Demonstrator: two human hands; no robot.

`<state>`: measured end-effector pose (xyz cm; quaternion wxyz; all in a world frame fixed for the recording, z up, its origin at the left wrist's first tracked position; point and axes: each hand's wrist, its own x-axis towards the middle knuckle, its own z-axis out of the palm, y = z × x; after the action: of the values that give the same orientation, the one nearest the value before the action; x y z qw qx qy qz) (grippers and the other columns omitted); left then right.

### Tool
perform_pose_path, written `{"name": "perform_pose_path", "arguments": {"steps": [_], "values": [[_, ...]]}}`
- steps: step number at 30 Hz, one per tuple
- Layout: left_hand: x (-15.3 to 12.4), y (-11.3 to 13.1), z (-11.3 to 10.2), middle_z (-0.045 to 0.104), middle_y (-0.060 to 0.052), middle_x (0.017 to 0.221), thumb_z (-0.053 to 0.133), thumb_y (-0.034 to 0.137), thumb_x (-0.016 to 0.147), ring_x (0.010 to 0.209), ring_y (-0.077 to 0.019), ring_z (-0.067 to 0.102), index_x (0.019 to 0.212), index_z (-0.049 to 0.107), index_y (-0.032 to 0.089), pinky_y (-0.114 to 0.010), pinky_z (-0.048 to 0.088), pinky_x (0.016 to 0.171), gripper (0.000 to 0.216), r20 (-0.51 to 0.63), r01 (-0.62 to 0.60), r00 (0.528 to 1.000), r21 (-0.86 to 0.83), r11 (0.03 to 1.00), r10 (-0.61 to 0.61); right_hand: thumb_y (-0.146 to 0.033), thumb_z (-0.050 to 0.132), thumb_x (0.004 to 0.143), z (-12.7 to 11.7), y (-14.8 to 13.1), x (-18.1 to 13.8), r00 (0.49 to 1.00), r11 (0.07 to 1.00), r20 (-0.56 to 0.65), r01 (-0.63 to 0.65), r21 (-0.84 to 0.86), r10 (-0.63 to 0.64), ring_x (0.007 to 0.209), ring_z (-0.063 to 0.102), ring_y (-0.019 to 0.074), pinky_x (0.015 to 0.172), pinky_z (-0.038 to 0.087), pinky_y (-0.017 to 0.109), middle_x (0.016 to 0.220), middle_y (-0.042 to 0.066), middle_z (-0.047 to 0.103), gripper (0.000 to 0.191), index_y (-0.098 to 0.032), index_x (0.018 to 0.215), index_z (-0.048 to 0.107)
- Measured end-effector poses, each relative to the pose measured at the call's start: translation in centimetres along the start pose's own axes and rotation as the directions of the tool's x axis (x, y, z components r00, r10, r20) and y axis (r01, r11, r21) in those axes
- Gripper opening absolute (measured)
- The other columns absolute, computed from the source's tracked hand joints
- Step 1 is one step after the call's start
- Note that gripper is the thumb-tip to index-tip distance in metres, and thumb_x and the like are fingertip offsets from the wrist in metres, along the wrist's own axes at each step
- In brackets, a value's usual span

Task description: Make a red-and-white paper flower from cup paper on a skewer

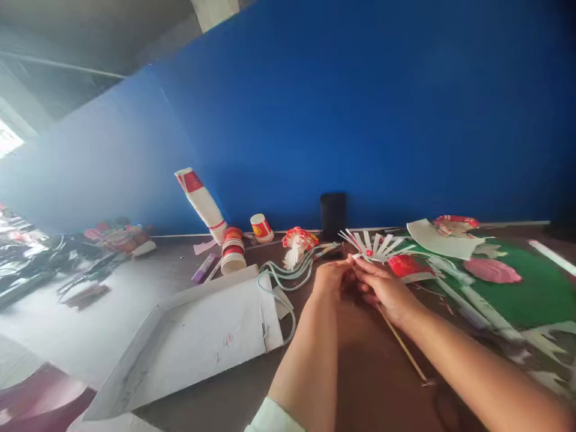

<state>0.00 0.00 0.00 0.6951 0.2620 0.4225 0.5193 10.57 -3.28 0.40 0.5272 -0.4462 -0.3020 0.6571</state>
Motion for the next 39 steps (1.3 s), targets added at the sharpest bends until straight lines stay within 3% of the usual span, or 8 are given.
{"name": "perform_pose_path", "arguments": {"steps": [7,12,21,33,39], "values": [[0.1,0.3,0.1,0.055,0.0,0.053,0.082,0.02,0.063,0.045,-0.0054,0.048,0.063,0.065,0.009,-0.018,0.04,0.048,0.021,-0.073,0.044,0.997,0.073,0.996,-0.039,-0.007,0.057,0.078,0.4,-0.2,-0.6,1.0,0.998,-0.001,-0.024,0.054,0.024,0.044,0.039,0.0031,0.033,0.02,0.008,0.062,-0.004,0.048,0.056,-0.024,0.131,0.058],[-0.4,0.6,0.4,0.053,0.001,0.052,0.077,0.017,0.068,0.043,-0.0051,0.047,0.064,0.063,0.01,-0.017,0.036,0.046,0.016,-0.058,0.043,0.998,0.074,0.996,-0.039,-0.006,0.058,0.074,0.4,-0.1,-0.4,0.999,0.99,0.019,-0.047,0.133,0.045,0.043,0.037,0.003,0.032,0.02,0.008,0.061,-0.004,0.049,0.053,-0.021,0.125,0.062],[-0.3,0.4,0.4,0.05,0.002,0.05,0.082,0.03,0.064,0.044,-0.0053,0.042,0.06,0.058,0.012,-0.02,0.03,0.046,0.031,-0.054,0.03,0.998,0.112,0.993,-0.024,-0.012,0.067,0.071,0.3,0.3,0.0,0.998,0.986,0.061,-0.039,0.162,0.03,0.043,0.037,0.0014,0.031,0.018,0.008,0.065,-0.003,0.051,0.038,-0.021,0.108,0.068],[0.0,0.2,-0.6,0.051,0.003,0.055,0.083,0.029,0.065,0.048,-0.0055,0.046,0.068,0.059,0.011,-0.019,0.04,0.051,0.03,0.062,0.029,0.998,0.005,1.0,-0.029,-0.007,0.066,0.072,0.0,0.2,0.2,0.996,0.986,0.063,-0.065,0.152,0.056,0.044,0.043,0.0013,0.03,0.02,0.007,0.067,-0.002,0.055,0.028,-0.02,0.097,0.071],[-0.2,0.7,-1.1,0.059,-0.001,0.065,0.072,0.037,0.079,0.055,-0.0068,0.054,0.077,0.064,0.01,-0.019,0.047,0.057,0.028,0.086,0.095,0.992,-0.04,0.995,-0.091,-0.004,0.064,0.073,-0.7,-0.4,0.4,0.992,0.98,0.07,-0.119,0.158,0.109,0.043,0.045,0.0007,0.029,0.021,0.007,0.075,0.0,0.061,0.026,-0.019,0.092,0.071]]}}
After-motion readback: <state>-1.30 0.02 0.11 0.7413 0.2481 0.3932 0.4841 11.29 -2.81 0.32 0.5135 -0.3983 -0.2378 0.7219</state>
